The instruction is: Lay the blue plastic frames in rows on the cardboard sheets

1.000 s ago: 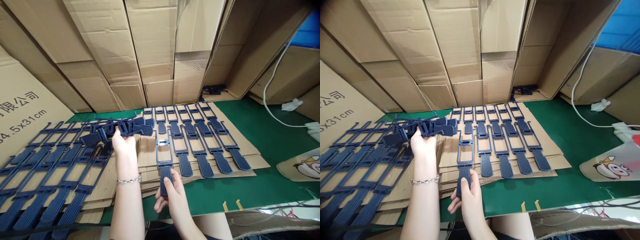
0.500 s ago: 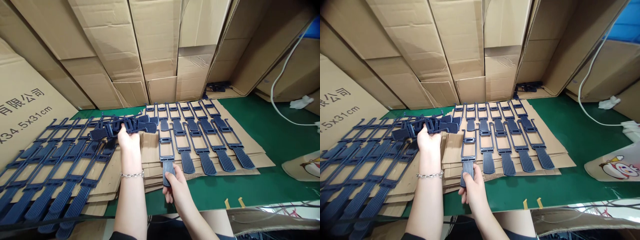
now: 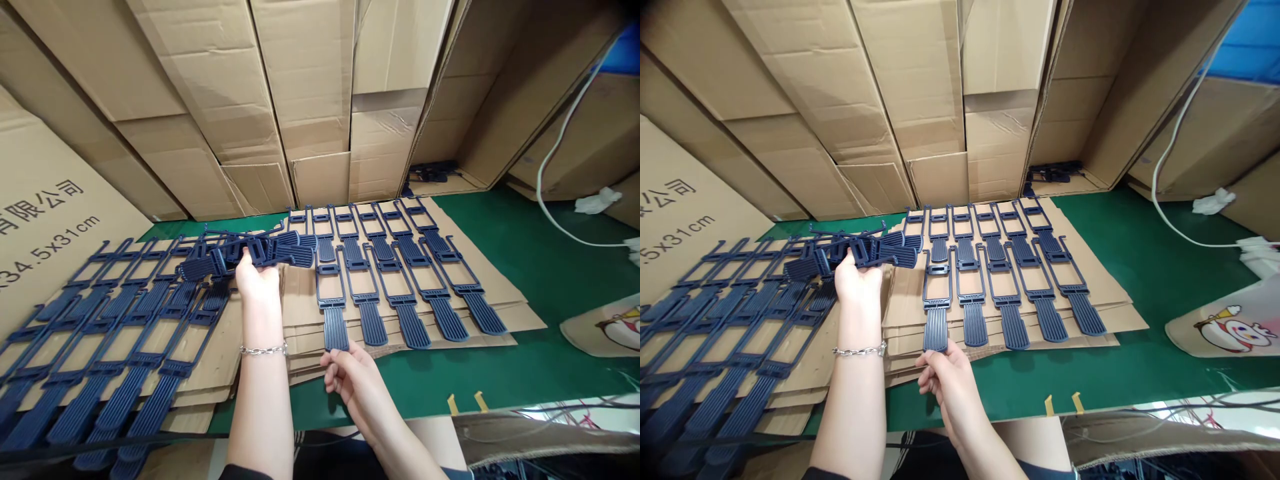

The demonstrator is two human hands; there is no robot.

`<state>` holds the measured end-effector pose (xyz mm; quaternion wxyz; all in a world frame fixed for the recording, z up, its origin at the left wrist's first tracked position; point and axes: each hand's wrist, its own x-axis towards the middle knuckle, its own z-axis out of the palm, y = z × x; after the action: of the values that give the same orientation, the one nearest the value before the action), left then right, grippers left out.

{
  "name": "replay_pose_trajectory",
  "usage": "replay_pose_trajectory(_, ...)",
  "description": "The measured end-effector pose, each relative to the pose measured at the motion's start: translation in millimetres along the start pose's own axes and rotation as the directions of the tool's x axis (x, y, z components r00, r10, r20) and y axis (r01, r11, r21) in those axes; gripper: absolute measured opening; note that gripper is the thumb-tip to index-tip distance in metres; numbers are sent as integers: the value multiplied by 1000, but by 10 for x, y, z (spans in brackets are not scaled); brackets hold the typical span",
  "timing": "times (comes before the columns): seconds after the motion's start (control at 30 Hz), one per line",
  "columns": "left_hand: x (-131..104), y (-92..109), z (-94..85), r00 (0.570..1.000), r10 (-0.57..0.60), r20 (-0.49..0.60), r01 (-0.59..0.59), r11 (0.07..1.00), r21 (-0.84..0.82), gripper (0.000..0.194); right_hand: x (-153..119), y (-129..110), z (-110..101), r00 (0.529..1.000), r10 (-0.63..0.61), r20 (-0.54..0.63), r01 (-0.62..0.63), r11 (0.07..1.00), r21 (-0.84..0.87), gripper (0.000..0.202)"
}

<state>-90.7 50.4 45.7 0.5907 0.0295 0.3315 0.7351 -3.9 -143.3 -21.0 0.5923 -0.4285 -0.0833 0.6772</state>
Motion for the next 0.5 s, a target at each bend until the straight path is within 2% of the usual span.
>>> replay_pose_trajectory(0.2, -5, -10, 6, 1000, 0, 25, 1, 1000, -8, 26, -88, 1, -27, 1000, 29, -5, -28, 994, 101, 35)
replay_pose_trajectory(0.33, -42, -31, 43, 999, -31, -29, 30, 999, -23, 25, -167, -15, -40, 997, 69, 19, -72, 977, 199, 30)
replay_pose_trajectory(0.5, -51, -59, 54, 998, -44, -51, 43, 999, -14, 26, -179, -20, -38, 993, 111, 24, -114, 976, 187, 34)
